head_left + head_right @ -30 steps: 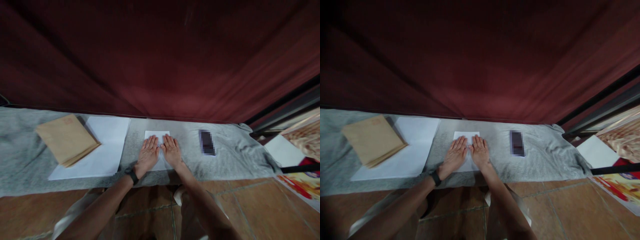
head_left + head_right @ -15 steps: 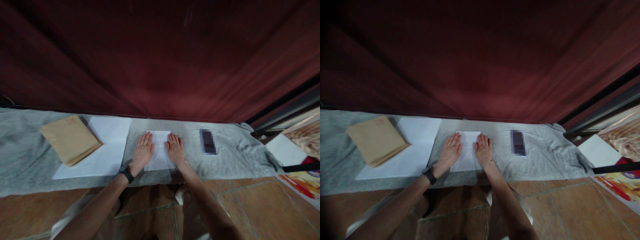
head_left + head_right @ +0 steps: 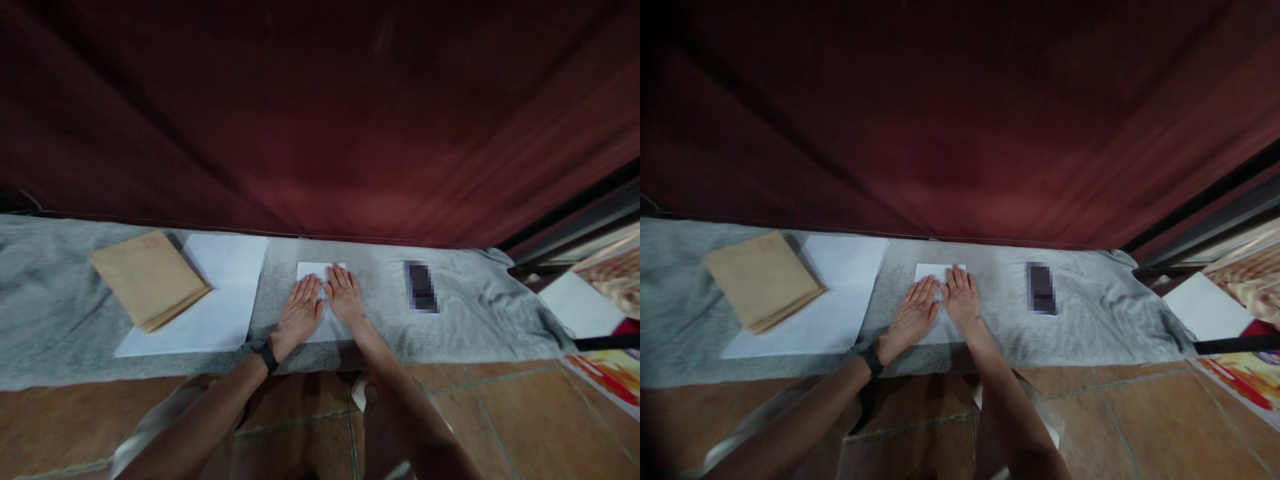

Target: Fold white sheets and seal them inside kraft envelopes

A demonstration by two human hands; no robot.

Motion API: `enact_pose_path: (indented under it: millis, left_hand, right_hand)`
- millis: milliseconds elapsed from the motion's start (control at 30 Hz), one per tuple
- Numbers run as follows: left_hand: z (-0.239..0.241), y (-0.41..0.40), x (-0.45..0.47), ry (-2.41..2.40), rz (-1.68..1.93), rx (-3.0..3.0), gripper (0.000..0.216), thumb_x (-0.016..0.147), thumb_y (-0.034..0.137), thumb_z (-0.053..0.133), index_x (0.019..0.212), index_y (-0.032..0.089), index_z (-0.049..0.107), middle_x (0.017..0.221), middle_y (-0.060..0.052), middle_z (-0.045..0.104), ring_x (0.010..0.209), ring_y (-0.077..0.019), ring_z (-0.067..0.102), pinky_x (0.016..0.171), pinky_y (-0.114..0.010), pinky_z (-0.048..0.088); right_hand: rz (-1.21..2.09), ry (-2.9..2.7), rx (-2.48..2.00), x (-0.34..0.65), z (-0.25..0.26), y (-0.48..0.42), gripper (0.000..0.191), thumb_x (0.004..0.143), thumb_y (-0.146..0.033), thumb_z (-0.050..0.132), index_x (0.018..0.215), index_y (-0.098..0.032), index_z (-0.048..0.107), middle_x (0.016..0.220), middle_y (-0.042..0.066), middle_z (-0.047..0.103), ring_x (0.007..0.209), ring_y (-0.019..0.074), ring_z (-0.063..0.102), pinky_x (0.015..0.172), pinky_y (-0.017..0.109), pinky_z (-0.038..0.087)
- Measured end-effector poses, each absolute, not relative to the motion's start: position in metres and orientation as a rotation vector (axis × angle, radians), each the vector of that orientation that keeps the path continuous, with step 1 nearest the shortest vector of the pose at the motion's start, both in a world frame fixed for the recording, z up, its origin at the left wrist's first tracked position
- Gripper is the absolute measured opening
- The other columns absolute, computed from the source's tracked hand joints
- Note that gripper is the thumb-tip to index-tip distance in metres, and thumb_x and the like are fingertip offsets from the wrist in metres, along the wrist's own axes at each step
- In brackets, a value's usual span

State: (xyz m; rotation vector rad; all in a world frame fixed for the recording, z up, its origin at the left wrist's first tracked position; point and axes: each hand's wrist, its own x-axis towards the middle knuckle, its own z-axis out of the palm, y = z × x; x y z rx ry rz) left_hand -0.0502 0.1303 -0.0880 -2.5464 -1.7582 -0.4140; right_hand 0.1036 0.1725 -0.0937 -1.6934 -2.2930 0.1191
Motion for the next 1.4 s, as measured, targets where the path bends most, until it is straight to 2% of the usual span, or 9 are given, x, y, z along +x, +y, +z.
enact_pose_path:
  millis: [533, 633, 733, 867, 1033, 1200, 1400]
  left_hand:
    - [-0.076, 0.112, -0.081, -1.803, -0.386, -2.506, 0.056, 0.102, 0.029, 0.035, 0.153, 0.008, 0.041, 0.162, -0.017, 0.036, 0.154, -0.0295, 0.028, 0.126, -0.049, 0.021]
    - [-0.070, 0.097, -0.072, -1.503, -0.356, -2.791, 0.057, 0.102, 0.040, 0.042, 0.154, 0.017, 0.041, 0.165, -0.012, 0.034, 0.155, -0.0278, 0.025, 0.127, -0.050, 0.020]
    - [-0.067, 0.084, -0.063, -1.346, -0.296, -2.971, 0.058, 0.101, 0.048, 0.046, 0.152, 0.022, 0.043, 0.163, -0.009, 0.038, 0.154, -0.0278, 0.028, 0.126, -0.055, 0.017]
    - [-0.063, 0.081, -0.058, -1.422, -0.216, -3.013, 0.052, 0.100, 0.039, 0.047, 0.149, 0.020, 0.046, 0.162, -0.010, 0.041, 0.152, -0.0277, 0.031, 0.126, -0.056, 0.019]
    - [-0.059, 0.081, -0.057, -1.444, -0.132, -3.038, 0.059, 0.090, 0.028, 0.055, 0.148, 0.019, 0.047, 0.162, -0.012, 0.039, 0.153, -0.0283, 0.028, 0.126, -0.053, 0.018]
    - [-0.065, 0.077, -0.055, -1.450, -0.116, -3.018, 0.061, 0.088, 0.017, 0.050, 0.149, 0.017, 0.046, 0.163, -0.011, 0.038, 0.153, -0.0261, 0.028, 0.127, -0.051, 0.017]
    - [-0.065, 0.079, -0.056, -1.414, -0.152, -2.979, 0.058, 0.092, 0.016, 0.047, 0.149, 0.016, 0.046, 0.160, -0.013, 0.042, 0.150, -0.0275, 0.035, 0.124, -0.051, 0.026]
  right_hand:
    - [-0.053, -2.183, -1.824, 0.134, -0.097, 0.165, 0.055, 0.107, -0.037, 0.034, 0.154, -0.011, 0.042, 0.162, 0.015, 0.037, 0.148, 0.0316, 0.035, 0.122, 0.052, 0.022]
    - [-0.057, -2.183, -1.821, 0.136, -0.096, 0.162, 0.053, 0.106, -0.035, 0.036, 0.152, -0.010, 0.044, 0.162, 0.016, 0.037, 0.148, 0.0307, 0.036, 0.121, 0.051, 0.025]
    - [-0.015, -2.189, -1.815, 0.137, -0.095, 0.158, 0.051, 0.104, -0.032, 0.039, 0.151, -0.010, 0.047, 0.162, 0.017, 0.037, 0.147, 0.0300, 0.038, 0.120, 0.049, 0.029]
    - [0.079, -2.230, -1.773, 0.143, -0.093, 0.151, 0.050, 0.104, -0.029, 0.041, 0.149, -0.011, 0.048, 0.160, 0.015, 0.042, 0.145, 0.0274, 0.042, 0.119, 0.046, 0.032]
    - [0.177, -2.329, -1.696, 0.160, -0.088, 0.143, 0.050, 0.104, -0.028, 0.041, 0.151, -0.012, 0.046, 0.159, 0.014, 0.044, 0.147, 0.0245, 0.039, 0.121, 0.044, 0.032]
    - [0.242, -2.366, -1.654, 0.170, -0.084, 0.136, 0.049, 0.105, -0.028, 0.041, 0.152, -0.014, 0.045, 0.160, 0.014, 0.043, 0.149, 0.0234, 0.037, 0.122, 0.045, 0.031]
    - [0.370, -2.361, -1.611, 0.178, -0.084, 0.137, 0.050, 0.102, -0.027, 0.045, 0.151, -0.019, 0.046, 0.160, 0.012, 0.042, 0.149, 0.0229, 0.037, 0.123, 0.046, 0.031]
